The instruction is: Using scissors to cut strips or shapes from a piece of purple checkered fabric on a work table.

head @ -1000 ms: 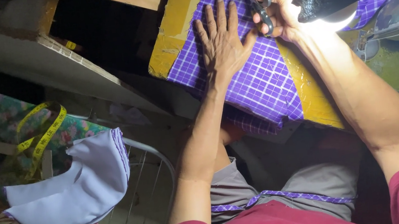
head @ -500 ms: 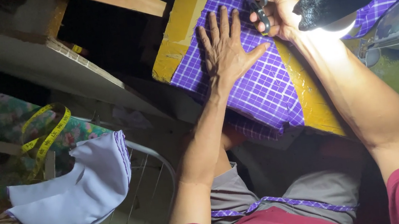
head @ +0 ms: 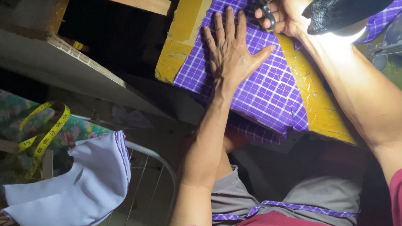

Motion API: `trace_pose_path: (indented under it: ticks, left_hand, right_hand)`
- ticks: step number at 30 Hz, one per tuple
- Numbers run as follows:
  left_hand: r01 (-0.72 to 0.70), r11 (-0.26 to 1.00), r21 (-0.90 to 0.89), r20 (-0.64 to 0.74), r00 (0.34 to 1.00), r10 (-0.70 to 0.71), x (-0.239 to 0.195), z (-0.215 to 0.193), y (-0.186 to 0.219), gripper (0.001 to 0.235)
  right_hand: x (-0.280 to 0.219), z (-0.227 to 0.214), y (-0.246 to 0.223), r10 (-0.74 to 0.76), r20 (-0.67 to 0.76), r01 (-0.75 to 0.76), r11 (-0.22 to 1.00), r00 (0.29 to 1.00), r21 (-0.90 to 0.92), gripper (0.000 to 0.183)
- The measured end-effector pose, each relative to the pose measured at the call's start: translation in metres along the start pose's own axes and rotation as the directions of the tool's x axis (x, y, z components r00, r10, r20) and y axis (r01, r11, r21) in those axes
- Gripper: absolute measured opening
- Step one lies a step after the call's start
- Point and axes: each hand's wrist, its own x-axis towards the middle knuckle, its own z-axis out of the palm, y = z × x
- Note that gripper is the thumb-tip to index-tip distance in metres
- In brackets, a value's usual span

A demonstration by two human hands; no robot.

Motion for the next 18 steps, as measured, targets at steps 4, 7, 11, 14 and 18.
trace_pose_path:
  ticks: [4, 7, 11, 14, 18]
  left_hand:
    - [0.0, 1.0, 0.006, 0.004, 1.0, 0.0, 0.001, 0.004, 0.0, 0.115]
    - [-0.002, 1.0, 0.025, -0.01, 1.0, 0.002, 0.0, 0.005, -0.001, 0.116]
    - [-0.007, 0.999, 0.04, -0.038, 0.999, 0.009, -0.002, 0.003, -0.001, 0.115]
    - [-0.001, 0.999, 0.033, -0.027, 1.0, 0.001, 0.0, 0.005, 0.0, 0.117]
    - [-0.003, 1.0, 0.031, 0.007, 1.0, 0.003, 0.001, 0.003, -0.001, 0.117]
  right_hand:
    - [-0.001, 0.002, -0.005, 0.012, -0.002, -0.012, 1.0, 1.0, -0.006, 0.011]
    - [0.006, -0.002, -0.003, 0.011, -0.006, -0.011, 1.0, 1.0, -0.005, 0.01]
    - [0.009, -0.008, -0.005, 0.018, 0.026, -0.017, 1.0, 1.0, -0.018, 0.013]
    - [0.008, -0.004, -0.009, 0.006, -0.006, -0.007, 0.998, 1.0, -0.062, 0.01]
    - [0.007, 0.004, -0.017, -0.005, -0.014, 0.004, 0.998, 1.0, -0.068, 0.011]
